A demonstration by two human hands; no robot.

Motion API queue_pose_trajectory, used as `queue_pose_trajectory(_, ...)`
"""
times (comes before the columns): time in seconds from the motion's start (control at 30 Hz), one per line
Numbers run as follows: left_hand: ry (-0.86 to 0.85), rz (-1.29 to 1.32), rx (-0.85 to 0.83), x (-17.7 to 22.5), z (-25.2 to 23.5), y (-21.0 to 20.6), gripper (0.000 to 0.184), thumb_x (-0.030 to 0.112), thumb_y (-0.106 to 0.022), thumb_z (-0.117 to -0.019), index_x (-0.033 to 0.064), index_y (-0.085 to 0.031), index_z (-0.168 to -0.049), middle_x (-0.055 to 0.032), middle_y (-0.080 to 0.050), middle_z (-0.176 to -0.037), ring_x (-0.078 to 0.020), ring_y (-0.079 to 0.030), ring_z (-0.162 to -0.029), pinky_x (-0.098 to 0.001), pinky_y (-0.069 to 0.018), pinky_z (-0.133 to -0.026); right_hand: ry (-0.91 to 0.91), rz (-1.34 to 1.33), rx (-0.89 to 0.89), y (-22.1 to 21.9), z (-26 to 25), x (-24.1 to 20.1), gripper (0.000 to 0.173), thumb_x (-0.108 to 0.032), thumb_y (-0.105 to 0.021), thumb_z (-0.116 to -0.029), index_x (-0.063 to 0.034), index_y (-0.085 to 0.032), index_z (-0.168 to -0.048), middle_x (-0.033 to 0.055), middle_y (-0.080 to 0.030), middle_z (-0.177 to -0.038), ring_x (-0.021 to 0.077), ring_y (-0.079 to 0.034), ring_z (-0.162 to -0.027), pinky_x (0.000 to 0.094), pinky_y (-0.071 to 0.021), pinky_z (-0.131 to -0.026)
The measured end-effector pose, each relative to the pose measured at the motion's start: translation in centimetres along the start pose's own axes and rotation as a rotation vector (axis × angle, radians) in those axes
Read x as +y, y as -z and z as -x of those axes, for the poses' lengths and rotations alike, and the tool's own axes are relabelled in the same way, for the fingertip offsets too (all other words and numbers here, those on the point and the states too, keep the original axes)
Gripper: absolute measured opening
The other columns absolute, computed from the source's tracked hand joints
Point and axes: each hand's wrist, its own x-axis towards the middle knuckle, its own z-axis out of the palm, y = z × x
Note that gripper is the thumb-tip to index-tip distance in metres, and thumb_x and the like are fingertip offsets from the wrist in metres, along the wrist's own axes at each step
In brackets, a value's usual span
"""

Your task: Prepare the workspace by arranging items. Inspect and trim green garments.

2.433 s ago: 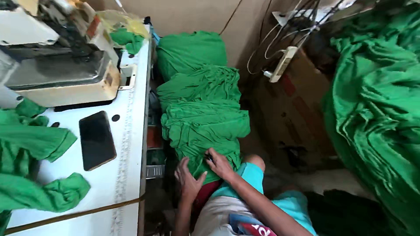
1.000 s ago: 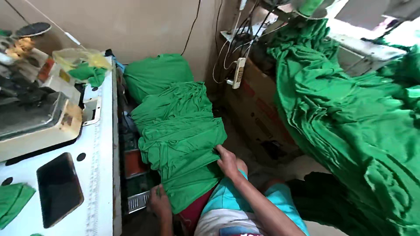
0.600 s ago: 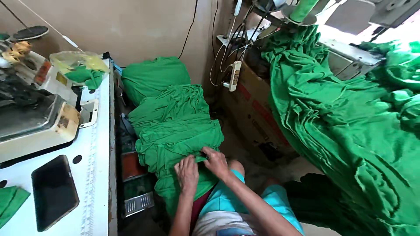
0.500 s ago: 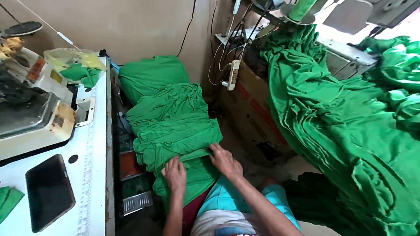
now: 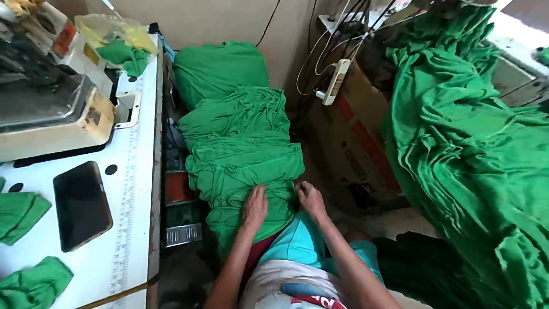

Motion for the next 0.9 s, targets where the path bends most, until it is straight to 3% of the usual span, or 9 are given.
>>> queue_pose_trajectory(0.1, 0.054, -0.064, -0.209, 0.2, -2.3, -0.9, 0.049, 0.023, -0.051, -0.1073, 0.0055, -0.043, -0.153, -0.0168, -0.045, -0.157, -0.0333, -0.049, -0.14, -0.0495, -0.0423, -0.114, -0.055, 0.182, -0.185, -0.4, -0.1, -0.5, 0.054, -0.042, -0.065, -0.0989, -0.0123, -0.058, -0.143, 0.0159, -0.056, -0.145, 0.0358, -0.06, -0.127, 0.0597, -0.0478, -0.105)
queue_pose_trajectory(0.17, 0.044, -0.136, -0.267, 0.4, -3.4, -1.3, 0.041, 0.021, -0.053, -0.1065, 0.0036, -0.055, -0.143, -0.02, -0.054, -0.146, -0.0363, -0.055, -0.133, -0.0517, -0.0448, -0.111, -0.092, 0.313, -0.253, -0.7, 0.0, -1.5, 0.052, -0.037, -0.063, -0.0999, -0.0152, -0.053, -0.146, 0.0153, -0.051, -0.151, 0.037, -0.061, -0.126, 0.0607, -0.05, -0.101)
queue_pose_trajectory(0.27, 0.014, -0.187, -0.242, 1.2, -3.8, -1.1, 0.033, 0.02, -0.052, -0.1066, 0.0058, -0.064, -0.134, -0.0198, -0.059, -0.138, -0.0356, -0.064, -0.119, -0.0505, -0.0515, -0.102, -0.069, 0.292, -0.217, -0.6, 0.1, -2.3, 0.046, -0.022, -0.056, -0.1039, -0.0127, -0.05, -0.148, 0.0161, -0.057, -0.145, 0.0351, -0.061, -0.127, 0.0563, -0.0485, -0.106)
queue_pose_trajectory(0.37, -0.049, -0.148, -0.211, 2.1, -3.7, -0.7, 0.058, 0.019, -0.06, -0.1026, 0.0157, -0.041, -0.157, -0.0156, -0.043, -0.158, -0.0374, -0.066, -0.116, -0.0531, -0.0557, -0.095, 0.097, 0.133, -0.108, 0.0, 0.7, -2.5, 0.038, -0.013, -0.052, -0.1046, -0.0037, -0.053, -0.142, 0.0193, -0.064, -0.134, 0.0346, -0.064, -0.122, 0.0521, -0.0494, -0.105)
queue_pose_trajectory(0.4, -0.089, -0.111, -0.209, 2.1, -3.6, -0.7, 0.059, 0.018, -0.061, -0.1021, 0.0158, -0.04, -0.158, -0.015, -0.044, -0.158, -0.037, -0.066, -0.116, -0.0535, -0.0553, -0.095, 0.167, 0.071, -0.074, 0.1, 1.0, -2.6, 0.037, -0.01, -0.052, -0.1038, 0.0005, -0.054, -0.139, 0.0212, -0.064, -0.131, 0.0351, -0.064, -0.121, 0.0508, -0.0498, -0.105)
queue_pose_trajectory(0.5, -0.171, 0.029, -0.194, 2.1, -3.2, -0.1, 0.035, 0.017, -0.059, -0.103, -0.0002, -0.063, -0.133, -0.0213, -0.064, -0.131, -0.0344, -0.067, -0.111, -0.0499, -0.0527, -0.1, 0.322, -0.027, 0.024, 0.2, 1.4, -2.6, 0.03, -0.006, -0.057, -0.0993, 0.0063, -0.061, -0.126, 0.0229, -0.067, -0.122, 0.0345, -0.068, -0.11, 0.0491, -0.0541, -0.098)
queue_pose_trajectory(0.57, -0.183, 0.062, -0.101, 2.0, -2.6, 0.7, 0.028, 0.015, -0.056, -0.1041, -0.003, -0.071, -0.121, -0.0213, -0.069, -0.116, -0.0315, -0.071, -0.101, -0.046, -0.0563, -0.094, 0.283, 0.058, 0.013, 0.6, 1.4, -2.7, 0.03, -0.011, -0.057, -0.1009, 0.0025, -0.062, -0.127, 0.0203, -0.067, -0.124, 0.0331, -0.068, -0.111, 0.0492, -0.0537, -0.099)
queue_pose_trajectory(0.7, -0.068, 0.033, 0.121, 1.2, -1.4, 2.3, 0.03, 0.007, -0.051, -0.1048, -0.0017, -0.068, -0.128, -0.0219, -0.071, -0.113, -0.0321, -0.073, -0.091, -0.0463, -0.0591, -0.088, -0.002, 0.323, -0.099, 0.3, 0.7, -2.0, 0.044, -0.017, -0.061, -0.0993, -0.0114, -0.057, -0.143, 0.0173, -0.066, -0.132, 0.0384, -0.066, -0.118, 0.0586, -0.0505, -0.101)
queue_pose_trajectory(0.9, 0.024, 0.119, 0.287, -2.4, -0.7, 3.3, 0.033, -0.001, -0.046, -0.1025, -0.0007, -0.069, -0.126, -0.0168, -0.075, -0.097, -0.0265, -0.073, -0.082, -0.043, -0.0588, -0.081, -0.085, 0.264, -0.079, 1.0, 1.3, -1.8, 0.041, -0.016, -0.062, -0.0964, -0.0144, -0.06, -0.137, 0.0201, -0.071, -0.116, 0.0423, -0.068, -0.11, 0.0641, -0.0519, -0.092)
